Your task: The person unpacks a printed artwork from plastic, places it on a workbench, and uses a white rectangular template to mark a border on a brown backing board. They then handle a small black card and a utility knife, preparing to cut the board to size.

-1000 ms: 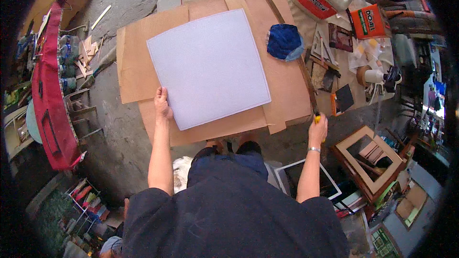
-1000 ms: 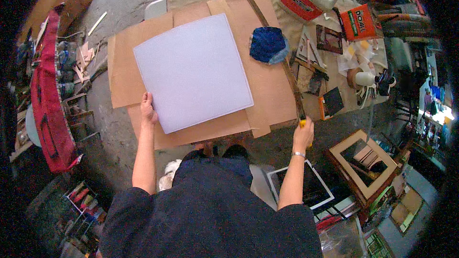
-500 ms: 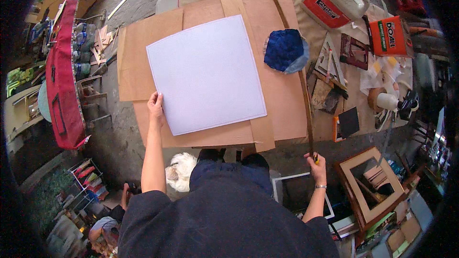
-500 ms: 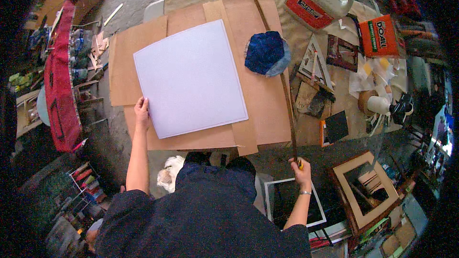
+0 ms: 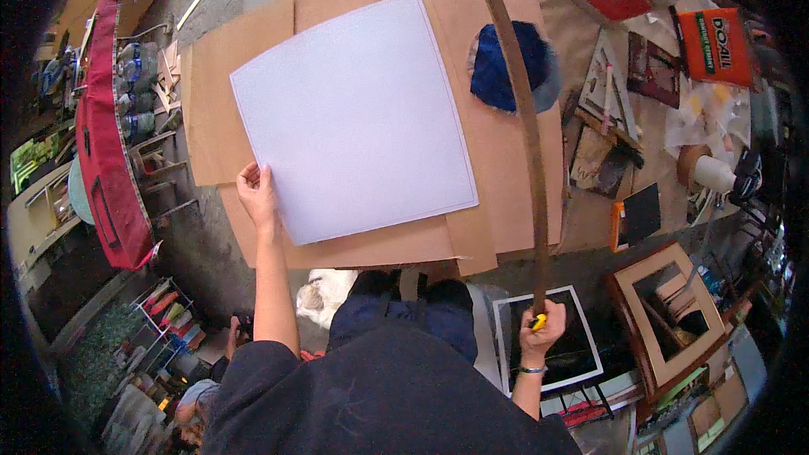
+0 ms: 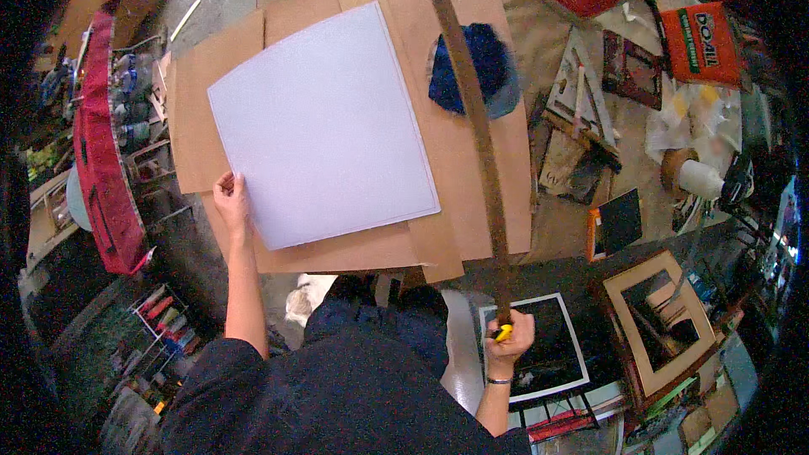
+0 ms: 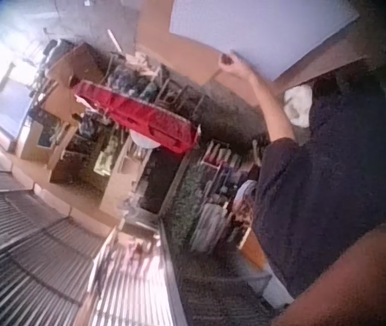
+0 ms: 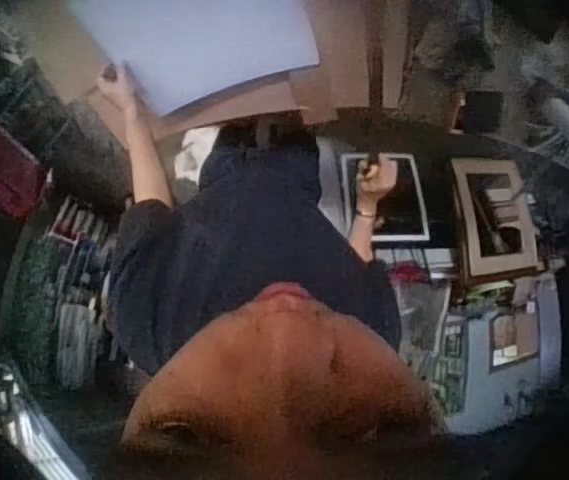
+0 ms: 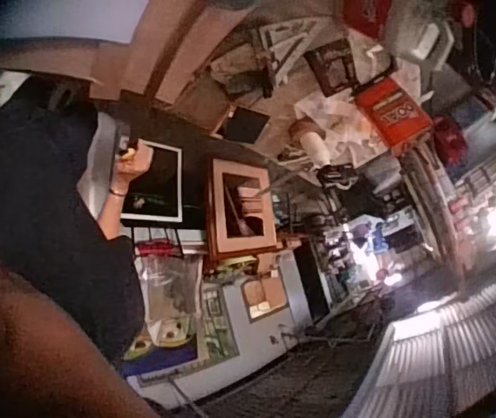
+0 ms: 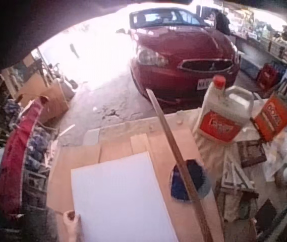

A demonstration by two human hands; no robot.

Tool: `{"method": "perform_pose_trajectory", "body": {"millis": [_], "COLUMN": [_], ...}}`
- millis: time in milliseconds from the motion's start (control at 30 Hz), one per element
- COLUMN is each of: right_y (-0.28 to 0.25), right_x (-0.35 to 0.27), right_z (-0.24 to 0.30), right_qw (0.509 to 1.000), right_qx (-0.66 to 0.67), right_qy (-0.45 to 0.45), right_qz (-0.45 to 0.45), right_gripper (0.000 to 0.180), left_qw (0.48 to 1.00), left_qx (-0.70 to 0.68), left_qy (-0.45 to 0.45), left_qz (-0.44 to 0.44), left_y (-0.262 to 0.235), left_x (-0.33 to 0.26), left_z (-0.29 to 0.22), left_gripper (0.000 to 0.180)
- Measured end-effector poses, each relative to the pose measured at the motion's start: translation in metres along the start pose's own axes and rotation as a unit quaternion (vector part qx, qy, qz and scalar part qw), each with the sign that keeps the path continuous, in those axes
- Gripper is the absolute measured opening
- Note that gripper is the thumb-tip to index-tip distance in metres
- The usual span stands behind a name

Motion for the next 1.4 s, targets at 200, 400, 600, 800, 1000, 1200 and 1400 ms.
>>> {"method": "perform_pose_trajectory", "body": {"millis": [200, 400, 600, 800, 1000, 1200, 1400], "right_y": [0.064, 0.111, 0.122, 0.128, 0.132, 0.13, 0.124], "right_x": [-0.013, -0.026, -0.016, -0.011, -0.016, -0.012, -0.01], "right_z": [0.043, 0.028, 0.02, 0.018, 0.013, 0.016, 0.02], "right_qw": [0.997, 0.999, 1.0, 0.999, 0.999, 0.999, 0.998], "right_qx": [0.078, 0.03, -0.007, -0.023, -0.043, -0.026, -0.041], "right_qy": [-0.002, -0.011, -0.017, -0.034, -0.022, -0.014, 0.0], "right_qz": [0.008, 0.0, -0.001, -0.002, 0.007, 0.018, 0.052], "right_gripper": [0.013, 0.019, 0.027, 0.04, 0.043, 0.04, 0.032], "left_qw": [0.957, 0.88, 0.801, 0.758, 0.745, 0.743, 0.75], "left_qx": [0.238, 0.199, 0.179, 0.236, 0.253, 0.285, 0.286], "left_qy": [0.113, 0.408, 0.499, 0.543, 0.563, 0.555, 0.541], "left_qz": [-0.122, 0.14, 0.278, 0.273, 0.254, 0.243, 0.252], "left_y": [-0.004, 0.1, 0.202, 0.232, 0.24, 0.244, 0.243], "left_x": [-0.026, -0.076, -0.085, -0.062, -0.055, -0.054, -0.053], "left_z": [-0.034, -0.113, -0.165, -0.174, -0.168, -0.166, -0.165], "left_gripper": [0.033, 0.053, 0.102, 0.121, 0.131, 0.133, 0.133]}}
Point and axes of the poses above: each hand's wrist, its own x-axis towards the middle knuckle, its own y-axis out of the palm, z = x × y, the point moved 3 cm from there along x, towards the middle knuckle, and after that the axes turned 8 degrees about -y, right-handed, at the moved point
